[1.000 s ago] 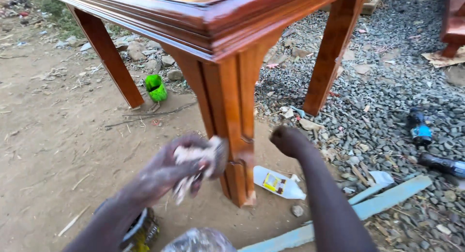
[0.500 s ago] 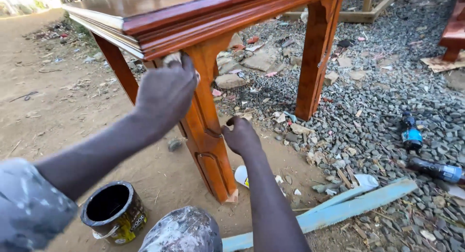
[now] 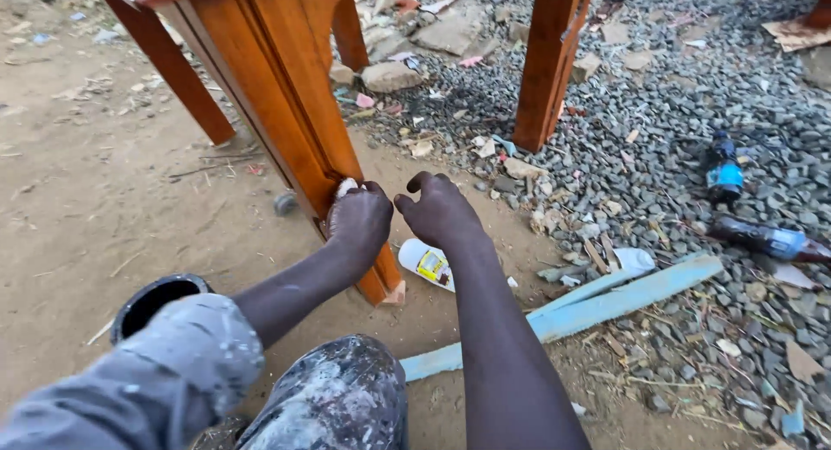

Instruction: Applying wood stain to the legs of a wooden table using a cloth rag

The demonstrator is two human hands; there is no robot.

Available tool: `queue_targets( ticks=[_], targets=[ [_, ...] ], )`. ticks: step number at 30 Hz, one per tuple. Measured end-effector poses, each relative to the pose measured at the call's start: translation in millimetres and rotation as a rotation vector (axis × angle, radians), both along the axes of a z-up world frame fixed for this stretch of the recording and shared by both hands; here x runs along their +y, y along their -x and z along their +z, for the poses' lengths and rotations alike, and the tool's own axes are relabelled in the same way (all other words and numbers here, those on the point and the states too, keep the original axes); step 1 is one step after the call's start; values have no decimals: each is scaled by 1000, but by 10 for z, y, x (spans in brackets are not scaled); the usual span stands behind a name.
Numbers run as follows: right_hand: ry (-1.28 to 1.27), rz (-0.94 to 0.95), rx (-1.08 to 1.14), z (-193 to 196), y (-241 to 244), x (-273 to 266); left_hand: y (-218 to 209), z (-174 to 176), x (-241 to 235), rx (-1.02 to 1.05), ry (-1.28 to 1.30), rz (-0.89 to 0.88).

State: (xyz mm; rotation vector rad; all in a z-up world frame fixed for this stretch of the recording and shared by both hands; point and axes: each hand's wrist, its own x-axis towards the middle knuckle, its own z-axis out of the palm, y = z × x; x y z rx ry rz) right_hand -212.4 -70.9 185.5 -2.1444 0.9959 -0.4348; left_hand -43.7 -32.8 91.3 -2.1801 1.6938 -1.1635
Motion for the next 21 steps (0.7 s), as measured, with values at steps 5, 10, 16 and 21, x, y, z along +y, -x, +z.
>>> queue_targets(
  ticks=[5, 10, 16, 21],
  targets=[
    [-26, -55, 82, 36, 356, 62, 102, -363, -481, 161, 16, 56],
    [-14, -82, 158, -11, 427, -58, 306, -358, -320, 355, -128, -36],
    [23, -10, 131, -76, 105, -24, 589, 997, 631, 1224, -29, 46],
    [-65, 30, 245, -2, -167, -7, -120, 1885, 495, -134, 380, -167]
  ],
)
